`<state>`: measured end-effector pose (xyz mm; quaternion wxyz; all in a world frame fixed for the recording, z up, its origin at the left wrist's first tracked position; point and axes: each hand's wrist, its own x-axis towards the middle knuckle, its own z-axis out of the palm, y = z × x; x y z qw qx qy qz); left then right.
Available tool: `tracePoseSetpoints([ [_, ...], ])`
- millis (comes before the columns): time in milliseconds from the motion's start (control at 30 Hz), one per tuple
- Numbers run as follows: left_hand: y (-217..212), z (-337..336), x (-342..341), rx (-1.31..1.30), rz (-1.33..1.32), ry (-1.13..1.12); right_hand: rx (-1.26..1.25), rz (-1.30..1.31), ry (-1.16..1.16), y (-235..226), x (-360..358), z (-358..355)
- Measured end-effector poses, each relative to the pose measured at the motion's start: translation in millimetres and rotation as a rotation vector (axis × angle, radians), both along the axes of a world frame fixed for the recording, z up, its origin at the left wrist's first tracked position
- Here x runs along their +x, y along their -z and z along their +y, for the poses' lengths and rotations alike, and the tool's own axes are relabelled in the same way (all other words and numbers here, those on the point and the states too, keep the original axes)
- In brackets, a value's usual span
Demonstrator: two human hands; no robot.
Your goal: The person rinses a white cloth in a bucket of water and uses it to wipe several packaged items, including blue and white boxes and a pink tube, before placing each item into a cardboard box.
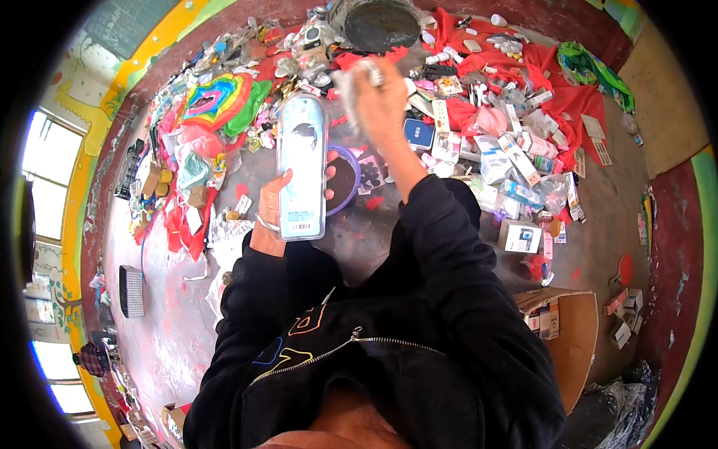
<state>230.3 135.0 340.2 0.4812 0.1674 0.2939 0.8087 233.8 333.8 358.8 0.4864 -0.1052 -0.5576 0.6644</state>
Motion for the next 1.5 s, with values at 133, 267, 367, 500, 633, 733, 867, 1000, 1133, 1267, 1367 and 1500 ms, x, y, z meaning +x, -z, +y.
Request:
tracePoseSetpoints([
  [133,13,12,-15,-0.088,0.057,-0.147,0.649,-0.003,-0.037,0,-16,-29],
  [267,41,31,-66,0.009,-0.087,-0.372,0.497,-0.256,-0.490,43,-30,-48],
  [367,79,25,-109,0.007,-0.033,-0.411,0.727,-0.148,-0.589,61,-28,-63],
  [500,71,26,-132,0.176,-0.112,-0.423,0.817,-0.070,-0.663,69,-29,-73],
  [633,85,19,-148,0.237,-0.145,-0.416,0.875,-0.287,-0.601,71,-35,-50],
  [733,93,21,-151,0.322,-0.256,-0.383,0.402,-0.452,-0.475,80,-47,-20],
  [867,89,27,-146,0.213,-0.283,-0.362,0.055,-0.269,-0.056,78,-64,2],
  [1000,90,26,-145,0.136,-0.309,-0.371,0.791,-0.214,-0.477,66,-52,-40],
  [1133,80,24,-140,0.132,-0.058,-0.317,1.163,-0.274,-0.236,86,-54,-31],
  [1267,82,18,-139,0.121,-0.109,-0.281,0.936,-0.479,0.264,93,-65,20],
  [1367,84,17,-137,0.082,-0.097,-0.280,-0.035,-0.411,-0.115,85,-65,29],
  [1500,80,20,-133,0.076,-0.085,-0.239,-0.593,-0.415,-0.435,86,-67,13],
])
